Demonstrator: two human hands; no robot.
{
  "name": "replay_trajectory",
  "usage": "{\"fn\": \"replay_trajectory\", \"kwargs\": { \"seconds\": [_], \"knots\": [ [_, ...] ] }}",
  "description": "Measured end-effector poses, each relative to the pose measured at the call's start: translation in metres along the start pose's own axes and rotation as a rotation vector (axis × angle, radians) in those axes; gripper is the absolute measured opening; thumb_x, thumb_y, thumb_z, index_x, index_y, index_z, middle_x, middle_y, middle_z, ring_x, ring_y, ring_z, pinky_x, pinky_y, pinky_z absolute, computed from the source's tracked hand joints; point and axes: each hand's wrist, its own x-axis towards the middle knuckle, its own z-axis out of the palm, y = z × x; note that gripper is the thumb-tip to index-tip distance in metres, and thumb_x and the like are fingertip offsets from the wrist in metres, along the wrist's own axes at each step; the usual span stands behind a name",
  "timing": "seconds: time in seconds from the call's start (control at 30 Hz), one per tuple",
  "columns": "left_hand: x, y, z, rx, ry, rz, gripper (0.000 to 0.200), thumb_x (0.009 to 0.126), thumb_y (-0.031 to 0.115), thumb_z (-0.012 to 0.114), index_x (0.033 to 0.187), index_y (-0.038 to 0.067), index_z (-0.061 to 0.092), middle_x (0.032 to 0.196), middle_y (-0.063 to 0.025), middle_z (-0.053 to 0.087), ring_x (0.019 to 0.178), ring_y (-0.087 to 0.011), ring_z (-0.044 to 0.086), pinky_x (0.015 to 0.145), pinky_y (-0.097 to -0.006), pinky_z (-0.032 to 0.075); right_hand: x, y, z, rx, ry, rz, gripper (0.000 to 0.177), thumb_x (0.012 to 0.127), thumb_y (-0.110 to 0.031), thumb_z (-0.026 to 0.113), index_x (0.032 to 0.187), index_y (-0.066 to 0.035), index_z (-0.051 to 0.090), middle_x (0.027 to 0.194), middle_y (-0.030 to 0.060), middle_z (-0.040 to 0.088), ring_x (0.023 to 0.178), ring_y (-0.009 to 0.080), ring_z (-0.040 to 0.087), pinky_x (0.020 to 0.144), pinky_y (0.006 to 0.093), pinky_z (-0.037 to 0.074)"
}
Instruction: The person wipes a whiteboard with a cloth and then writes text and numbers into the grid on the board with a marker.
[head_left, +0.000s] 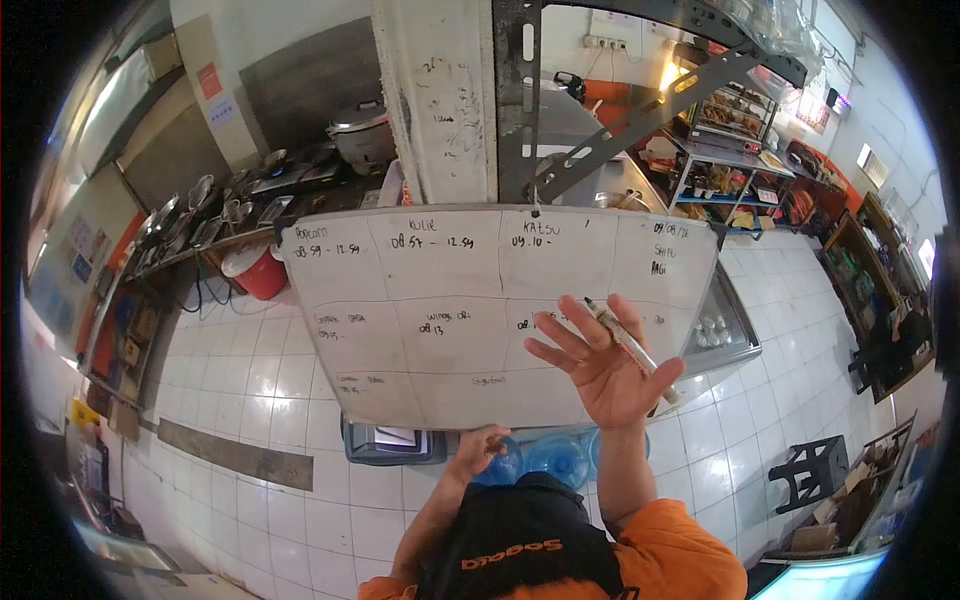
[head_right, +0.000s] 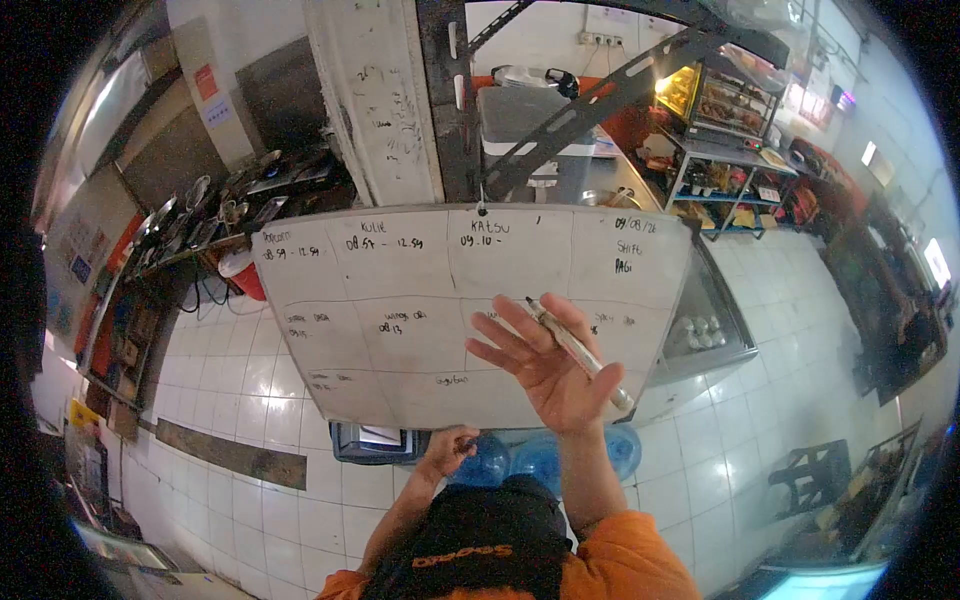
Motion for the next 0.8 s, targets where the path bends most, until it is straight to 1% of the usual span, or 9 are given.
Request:
{"fn": "replay_trajectory", "kwargs": {
  "seconds": [0.13, 0.23, 0.33, 0.43, 0.53, 0.63, 0.73, 0.77, 0.8],
  "knots": [
    [0.002, 0.000, -0.004, -0.039, -0.028, -0.024, 0.009, 0.080, 0.009, 0.074, 0.081, 0.009, 0.065, 0.068, 0.0017, 0.050, 0.065, -0.0126, 0.049, 0.060, -0.0356, 0.045, 0.002, -0.002, 0.000, 0.149, 0.003, -0.006, 0.093, 0.087, -0.076, 0.045, 0.152, -0.012, 0.028, 0.150, 0.0324, 0.034, 0.137, 0.0546, 0.032, 0.110, 0.0712, 0.024],
    [-0.007, 0.006, 0.007, -0.050, -0.004, -0.001, 0.008, 0.080, 0.008, 0.073, 0.080, 0.010, 0.065, 0.070, 0.0007, 0.052, 0.067, -0.0128, 0.050, 0.062, -0.0356, 0.046, -0.001, -0.002, 0.000, 0.185, 0.009, -0.015, 0.091, 0.088, -0.075, 0.045, 0.152, -0.012, 0.029, 0.150, 0.0329, 0.033, 0.137, 0.0550, 0.031, 0.110, 0.0727, 0.023],
    [-0.004, 0.002, 0.004, -0.074, 0.034, -0.030, 0.008, 0.081, 0.008, 0.073, 0.081, 0.009, 0.065, 0.074, -0.0006, 0.054, 0.069, -0.0130, 0.052, 0.063, -0.0360, 0.047, -0.004, -0.002, -0.002, 0.215, 0.019, -0.007, 0.091, 0.089, -0.074, 0.045, 0.153, -0.012, 0.029, 0.150, 0.0334, 0.033, 0.138, 0.0554, 0.030, 0.110, 0.0729, 0.022],
    [-0.004, 0.000, 0.000, -0.073, 0.014, -0.031, 0.008, 0.081, 0.008, 0.073, 0.082, 0.008, 0.065, 0.079, -0.0016, 0.056, 0.072, -0.0133, 0.053, 0.063, -0.0364, 0.048, -0.006, -0.003, -0.002, 0.227, 0.055, 0.002, 0.089, 0.090, -0.073, 0.044, 0.153, -0.012, 0.028, 0.149, 0.0338, 0.033, 0.138, 0.0558, 0.030, 0.110, 0.0732, 0.022],
    [-0.008, 0.002, 0.006, -0.058, 0.037, -0.027, 0.007, 0.081, 0.007, 0.072, 0.082, 0.007, 0.065, 0.079, -0.0015, 0.057, 0.070, -0.0123, 0.052, 0.061, -0.0366, 0.048, -0.008, -0.004, -0.002, 0.242, 0.063, -0.004, 0.089, 0.091, -0.073, 0.043, 0.153, -0.011, 0.027, 0.149, 0.0340, 0.034, 0.137, 0.0562, 0.030, 0.110, 0.0731, 0.022],
    [-0.009, 0.001, 0.009, -0.052, 0.057, 0.018, 0.009, 0.081, 0.007, 0.072, 0.078, 0.007, 0.063, 0.074, 0.0000, 0.053, 0.066, -0.0113, 0.049, 0.060, -0.0359, 0.047, -0.012, -0.004, -0.001, 0.242, 0.099, 0.007, 0.092, 0.089, -0.076, 0.041, 0.153, -0.012, 0.026, 0.149, 0.0341, 0.034, 0.137, 0.0564, 0.030, 0.110, 0.0731, 0.023],
    [-0.012, 0.001, 0.010, -0.033, 0.029, 0.045, 0.011, 0.080, 0.008, 0.072, 0.076, 0.009, 0.062, 0.068, 0.0016, 0.047, 0.062, -0.0110, 0.046, 0.058, -0.0349, 0.046, -0.010, -0.007, 0.004, 0.233, 0.091, 0.007, 0.066, 0.101, -0.046, 0.044, 0.154, -0.012, 0.025, 0.149, 0.0338, 0.034, 0.137, 0.0566, 0.030, 0.109, 0.0730, 0.026],
    [-0.012, 0.000, 0.009, -0.049, 0.039, 0.027, 0.012, 0.080, 0.008, 0.072, 0.075, 0.009, 0.061, 0.067, 0.0017, 0.045, 0.061, -0.0112, 0.046, 0.058, -0.0347, 0.046, -0.009, -0.009, 0.007, 0.228, 0.133, 0.009, 0.062, 0.098, -0.031, 0.041, 0.154, -0.012, 0.024, 0.150, 0.0344, 0.031, 0.138, 0.0568, 0.027, 0.110, 0.0725, 0.026],
    [-0.010, -0.001, 0.008, -0.065, 0.048, 0.009, 0.012, 0.079, 0.008, 0.072, 0.075, 0.009, 0.061, 0.066, 0.0018, 0.044, 0.060, -0.0114, 0.046, 0.058, -0.0346, 0.046, -0.007, -0.011, 0.012, 0.223, 0.175, 0.011, 0.062, 0.094, -0.016, 0.037, 0.155, -0.011, 0.023, 0.151, 0.0350, 0.028, 0.139, 0.0570, 0.024, 0.110, 0.0720, 0.026]
  ]
}}
